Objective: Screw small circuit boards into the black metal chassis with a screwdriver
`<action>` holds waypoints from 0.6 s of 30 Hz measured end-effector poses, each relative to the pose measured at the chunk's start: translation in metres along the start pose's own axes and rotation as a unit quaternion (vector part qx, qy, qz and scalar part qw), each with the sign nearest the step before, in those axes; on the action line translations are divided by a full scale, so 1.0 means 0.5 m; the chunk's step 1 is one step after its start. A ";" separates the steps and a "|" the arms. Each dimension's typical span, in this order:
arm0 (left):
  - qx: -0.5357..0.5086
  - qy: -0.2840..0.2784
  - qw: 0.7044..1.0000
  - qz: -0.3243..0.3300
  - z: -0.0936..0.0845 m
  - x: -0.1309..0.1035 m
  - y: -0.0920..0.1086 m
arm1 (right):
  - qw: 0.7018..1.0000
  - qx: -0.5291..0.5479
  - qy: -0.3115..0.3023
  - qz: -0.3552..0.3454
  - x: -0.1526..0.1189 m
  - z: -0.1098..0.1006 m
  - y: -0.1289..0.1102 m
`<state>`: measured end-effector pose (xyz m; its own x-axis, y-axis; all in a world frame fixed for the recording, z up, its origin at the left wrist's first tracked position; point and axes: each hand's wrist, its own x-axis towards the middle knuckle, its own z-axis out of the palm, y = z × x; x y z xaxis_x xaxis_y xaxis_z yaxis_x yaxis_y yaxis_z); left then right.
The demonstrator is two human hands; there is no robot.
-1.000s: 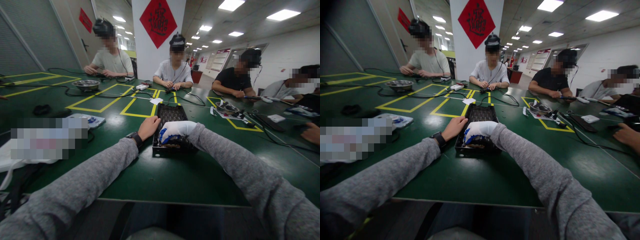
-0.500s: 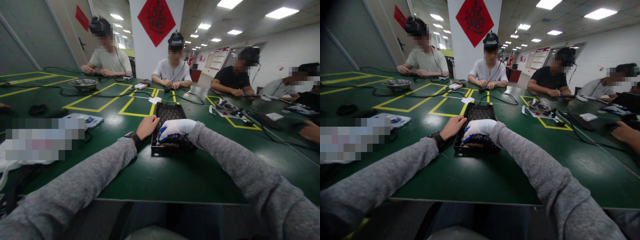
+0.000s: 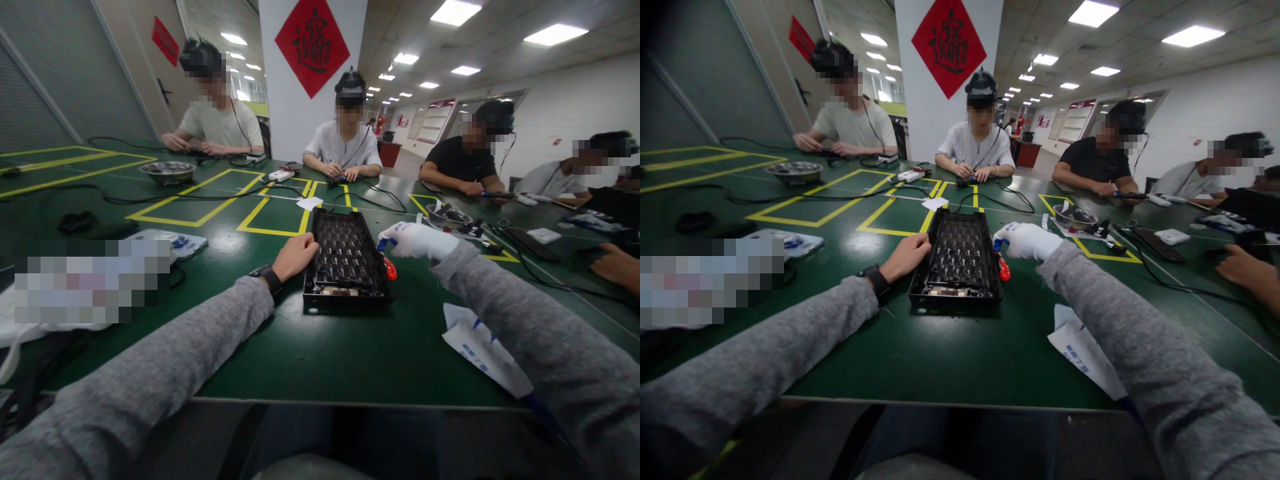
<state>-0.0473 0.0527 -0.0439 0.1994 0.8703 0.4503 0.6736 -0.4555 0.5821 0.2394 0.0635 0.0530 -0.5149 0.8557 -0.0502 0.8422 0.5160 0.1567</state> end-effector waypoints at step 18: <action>-0.011 0.007 1.000 -0.003 0.001 -0.004 0.009 | 0.954 -0.010 0.295 -0.053 -0.063 -0.026 0.054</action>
<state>-0.0443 0.0489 -0.0426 0.1858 0.8699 0.4569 0.6594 -0.4551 0.5984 0.2765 0.0502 0.0714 -0.6020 0.6251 0.4969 0.7804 0.5925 0.2001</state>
